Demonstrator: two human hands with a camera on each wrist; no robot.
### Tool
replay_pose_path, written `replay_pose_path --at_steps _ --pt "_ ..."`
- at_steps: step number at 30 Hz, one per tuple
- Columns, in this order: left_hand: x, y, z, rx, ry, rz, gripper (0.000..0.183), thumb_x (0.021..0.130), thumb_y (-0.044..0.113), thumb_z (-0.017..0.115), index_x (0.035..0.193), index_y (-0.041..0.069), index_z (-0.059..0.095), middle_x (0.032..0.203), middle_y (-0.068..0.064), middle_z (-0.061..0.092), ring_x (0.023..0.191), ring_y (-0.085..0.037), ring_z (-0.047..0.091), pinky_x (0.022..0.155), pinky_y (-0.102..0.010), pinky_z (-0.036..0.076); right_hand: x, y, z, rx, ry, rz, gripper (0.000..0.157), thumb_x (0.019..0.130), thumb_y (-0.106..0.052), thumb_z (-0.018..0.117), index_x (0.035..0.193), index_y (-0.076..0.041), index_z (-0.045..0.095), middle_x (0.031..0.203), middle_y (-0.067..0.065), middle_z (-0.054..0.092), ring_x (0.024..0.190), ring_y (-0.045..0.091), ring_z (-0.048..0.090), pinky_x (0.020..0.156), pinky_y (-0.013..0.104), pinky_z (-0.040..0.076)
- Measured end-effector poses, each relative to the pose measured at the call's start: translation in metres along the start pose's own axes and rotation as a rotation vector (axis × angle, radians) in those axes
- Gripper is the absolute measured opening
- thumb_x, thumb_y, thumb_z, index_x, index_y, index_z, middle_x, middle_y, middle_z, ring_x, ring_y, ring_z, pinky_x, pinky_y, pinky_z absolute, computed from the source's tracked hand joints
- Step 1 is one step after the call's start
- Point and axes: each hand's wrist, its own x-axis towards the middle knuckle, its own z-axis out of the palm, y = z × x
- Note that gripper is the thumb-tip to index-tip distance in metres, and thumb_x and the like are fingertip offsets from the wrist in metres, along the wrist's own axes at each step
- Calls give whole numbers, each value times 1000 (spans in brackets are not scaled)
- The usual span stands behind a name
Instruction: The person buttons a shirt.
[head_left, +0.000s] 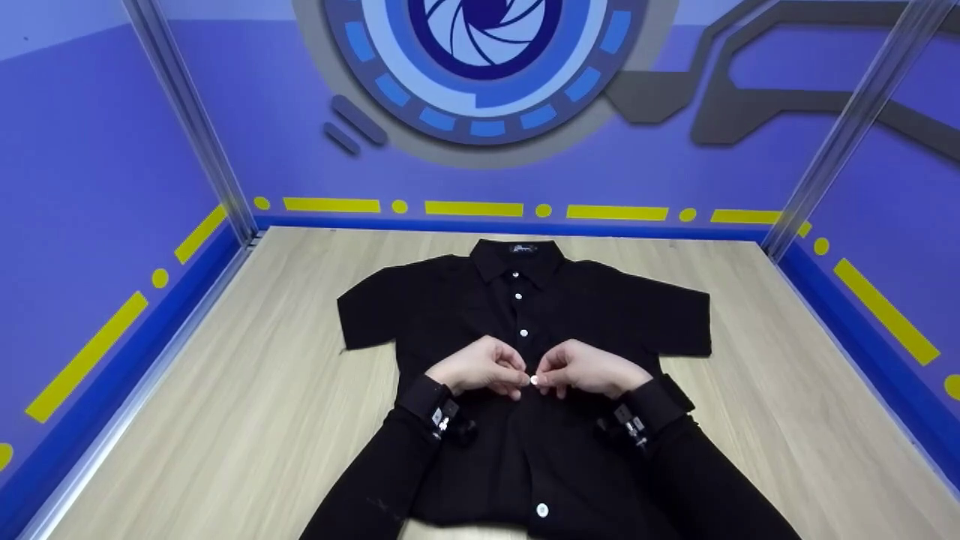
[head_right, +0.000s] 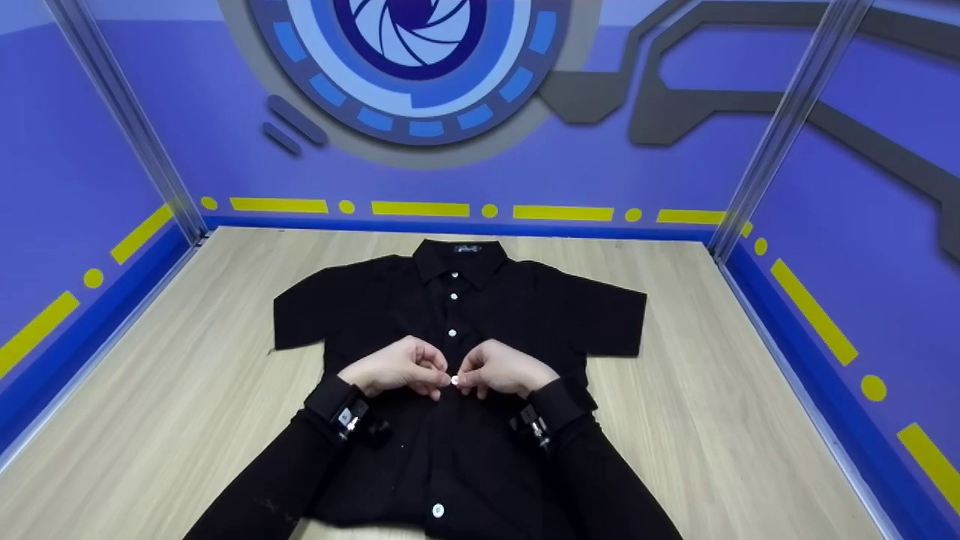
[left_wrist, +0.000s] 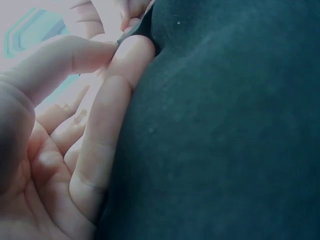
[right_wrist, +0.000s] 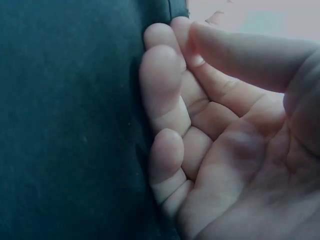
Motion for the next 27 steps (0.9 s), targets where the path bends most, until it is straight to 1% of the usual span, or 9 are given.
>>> replay_pose_path --at_steps 8,12,16,19,23,27 --pt "-1 1 -1 -7 9 -8 11 83 13 76 89 7 69 80 -8 74 67 -15 71 60 -23 56 1 1 0 24 3 -8 20 90 -18 68 89 2 71 84 14 71 59 13 60 56 22 46" --pt "0 0 0 -25 24 -8 12 83 12 76 89 6 69 78 -7 74 66 -16 71 59 -23 56 2 2 1 45 6 -8 21 90 -18 68 90 3 69 83 14 70 59 14 59 56 23 47" --pt "1 1 1 -58 45 -11 11 83 10 76 89 4 68 77 -6 73 65 -16 71 59 -25 57 2 2 2 39 17 -13 22 90 -17 68 89 5 66 82 16 69 59 14 59 57 24 48" --pt "1 2 2 -72 50 -12 12 84 10 75 90 3 68 78 -6 72 65 -16 70 61 -25 57 1 2 2 28 41 -8 28 90 -21 69 85 6 65 77 15 67 58 15 59 55 25 48" --pt "3 2 3 -62 51 -3 13 84 10 75 90 2 67 77 -7 72 66 -16 70 63 -27 58 0 -2 4 11 82 13 39 88 -31 70 77 6 64 66 10 64 54 15 58 53 26 48" --pt "3 3 2 -46 72 -12 12 84 9 75 89 2 67 75 -7 71 65 -15 70 63 -27 58 -3 -13 8 -63 104 17 43 89 -36 69 71 3 65 60 4 63 50 12 56 50 27 48"
